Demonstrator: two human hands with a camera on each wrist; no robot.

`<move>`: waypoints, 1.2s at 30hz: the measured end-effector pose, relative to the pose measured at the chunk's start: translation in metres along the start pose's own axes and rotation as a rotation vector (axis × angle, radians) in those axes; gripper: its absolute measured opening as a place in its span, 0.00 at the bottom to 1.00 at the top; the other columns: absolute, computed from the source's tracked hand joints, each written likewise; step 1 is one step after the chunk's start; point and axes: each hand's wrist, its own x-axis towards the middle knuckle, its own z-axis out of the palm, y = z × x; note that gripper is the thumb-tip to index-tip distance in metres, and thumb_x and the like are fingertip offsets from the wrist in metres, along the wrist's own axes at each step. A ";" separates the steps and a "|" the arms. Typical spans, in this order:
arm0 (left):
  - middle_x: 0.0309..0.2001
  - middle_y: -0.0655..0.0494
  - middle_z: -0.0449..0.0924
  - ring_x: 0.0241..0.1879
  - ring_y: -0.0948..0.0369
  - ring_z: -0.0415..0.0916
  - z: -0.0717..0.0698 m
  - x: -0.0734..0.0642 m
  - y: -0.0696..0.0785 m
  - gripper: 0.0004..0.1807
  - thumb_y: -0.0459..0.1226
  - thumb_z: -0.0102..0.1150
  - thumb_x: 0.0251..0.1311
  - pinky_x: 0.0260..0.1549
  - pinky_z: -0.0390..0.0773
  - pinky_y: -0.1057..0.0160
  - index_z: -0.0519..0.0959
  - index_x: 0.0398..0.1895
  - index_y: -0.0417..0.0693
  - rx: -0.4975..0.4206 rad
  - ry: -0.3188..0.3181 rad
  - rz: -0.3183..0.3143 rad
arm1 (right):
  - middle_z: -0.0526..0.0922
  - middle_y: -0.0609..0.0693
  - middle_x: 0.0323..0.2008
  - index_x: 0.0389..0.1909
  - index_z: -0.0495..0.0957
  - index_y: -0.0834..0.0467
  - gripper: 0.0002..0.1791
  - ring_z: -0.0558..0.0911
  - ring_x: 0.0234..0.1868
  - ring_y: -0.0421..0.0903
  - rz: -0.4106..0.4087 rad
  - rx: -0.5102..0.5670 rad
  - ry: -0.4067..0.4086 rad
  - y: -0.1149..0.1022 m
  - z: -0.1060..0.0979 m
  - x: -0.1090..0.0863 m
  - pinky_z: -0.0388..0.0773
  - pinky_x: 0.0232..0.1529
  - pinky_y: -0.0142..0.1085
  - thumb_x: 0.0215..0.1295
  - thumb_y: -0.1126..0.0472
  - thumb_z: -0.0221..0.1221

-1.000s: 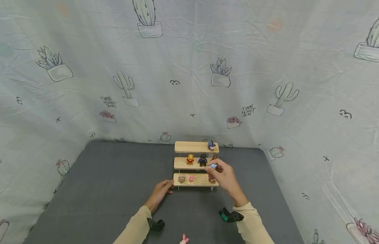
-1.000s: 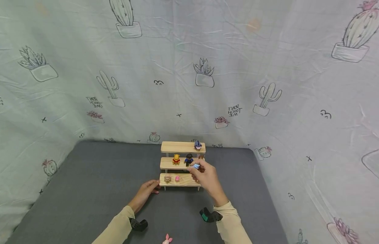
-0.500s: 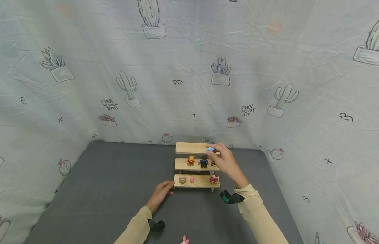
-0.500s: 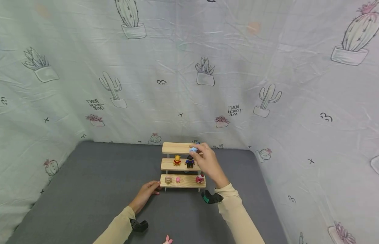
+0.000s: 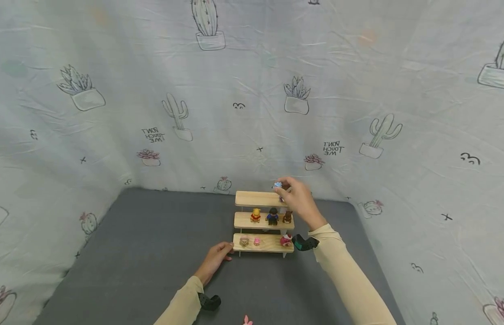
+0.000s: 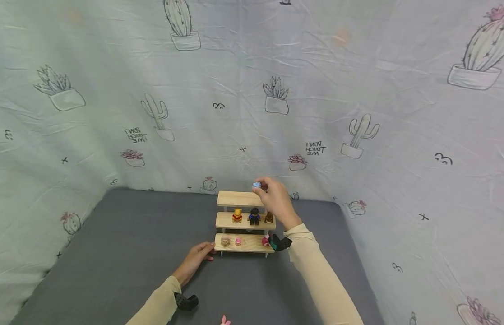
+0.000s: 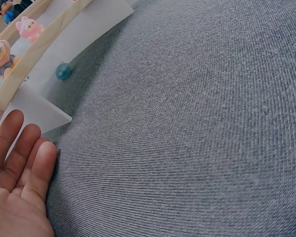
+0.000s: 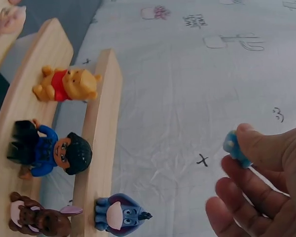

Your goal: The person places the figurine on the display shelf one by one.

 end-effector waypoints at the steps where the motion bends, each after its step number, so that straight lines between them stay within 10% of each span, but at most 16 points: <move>1: 0.47 0.50 0.81 0.42 0.61 0.79 0.000 -0.001 0.000 0.27 0.56 0.55 0.71 0.44 0.80 0.63 0.81 0.48 0.40 -0.002 -0.001 -0.003 | 0.85 0.54 0.43 0.56 0.81 0.56 0.16 0.81 0.32 0.46 -0.006 -0.013 0.005 0.000 0.001 0.002 0.79 0.33 0.40 0.72 0.54 0.62; 16: 0.46 0.51 0.81 0.42 0.61 0.79 0.004 -0.009 0.007 0.27 0.56 0.56 0.71 0.44 0.80 0.63 0.81 0.47 0.40 -0.025 0.006 -0.034 | 0.84 0.52 0.44 0.48 0.85 0.56 0.13 0.77 0.49 0.51 -0.079 -0.226 0.036 0.009 0.020 0.030 0.73 0.52 0.48 0.67 0.55 0.67; 36: 0.47 0.50 0.81 0.43 0.61 0.79 0.005 -0.012 0.010 0.29 0.58 0.55 0.70 0.44 0.80 0.63 0.80 0.48 0.39 -0.019 -0.003 -0.043 | 0.87 0.48 0.51 0.47 0.87 0.49 0.10 0.76 0.56 0.51 -0.093 -0.430 -0.141 0.023 0.047 0.034 0.61 0.68 0.53 0.69 0.51 0.65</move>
